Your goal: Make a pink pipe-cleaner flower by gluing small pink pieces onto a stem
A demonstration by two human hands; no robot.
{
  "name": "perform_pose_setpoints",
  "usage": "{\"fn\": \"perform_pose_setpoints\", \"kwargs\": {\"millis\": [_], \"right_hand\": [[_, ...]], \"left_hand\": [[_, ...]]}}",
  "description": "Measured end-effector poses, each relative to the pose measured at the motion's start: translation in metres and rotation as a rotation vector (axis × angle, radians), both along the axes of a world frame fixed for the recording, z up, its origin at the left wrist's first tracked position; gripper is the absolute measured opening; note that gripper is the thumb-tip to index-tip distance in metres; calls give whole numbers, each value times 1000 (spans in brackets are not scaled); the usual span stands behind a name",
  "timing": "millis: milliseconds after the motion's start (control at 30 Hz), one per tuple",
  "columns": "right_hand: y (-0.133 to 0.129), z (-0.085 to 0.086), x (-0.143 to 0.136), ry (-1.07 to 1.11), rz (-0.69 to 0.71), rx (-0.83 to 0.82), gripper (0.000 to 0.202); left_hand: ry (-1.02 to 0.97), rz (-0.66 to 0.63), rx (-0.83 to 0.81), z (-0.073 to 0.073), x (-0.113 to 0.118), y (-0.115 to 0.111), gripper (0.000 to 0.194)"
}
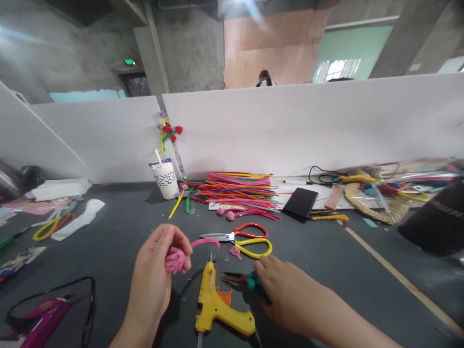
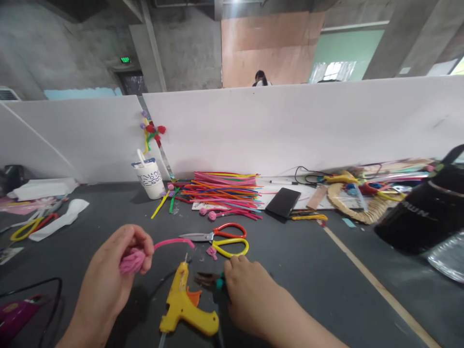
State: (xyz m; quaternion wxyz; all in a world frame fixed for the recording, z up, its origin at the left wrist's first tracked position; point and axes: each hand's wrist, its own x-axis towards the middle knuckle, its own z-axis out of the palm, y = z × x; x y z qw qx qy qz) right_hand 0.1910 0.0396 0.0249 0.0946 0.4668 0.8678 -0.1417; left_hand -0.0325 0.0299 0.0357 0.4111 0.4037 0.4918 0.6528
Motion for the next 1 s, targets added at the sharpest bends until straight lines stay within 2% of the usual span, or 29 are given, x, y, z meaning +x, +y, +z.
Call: {"fn": "perform_pose_setpoints", "kwargs": {"millis": [100, 133, 200, 267, 333, 433, 633, 867, 1000], "right_hand": [[1, -6, -10, -57, -1, 21, 42], [3, -5, -12, -71, -4, 23, 41], [4, 2, -14, -31, -1, 43, 36], [4, 12, -14, 160, -22, 85, 23], [1, 23, -13, 460, -46, 97, 13], [-5, 34, -9, 760, -13, -33, 14], [-9, 41, -2, 893, 3, -229, 23], [-10, 40, -1, 802, 4, -163, 13], [-11, 37, -4, 734, 84, -14, 14]], "left_hand": [[226, -36, 1, -7, 7, -5, 29], [369, -52, 32, -10, 10, -7, 28], [712, -81, 199, -15, 15, -11, 26], [1000, -79, 440, -19, 18, -14, 24], [1160, -44, 632, -21, 19, -16, 23], [1255, 9, 777, -23, 17, -16, 26], [1299, 2, 819, -22, 15, -18, 30], [1327, 20, 829, -23, 16, -17, 31], [1352, 39, 812, -26, 14, -16, 30]]}}
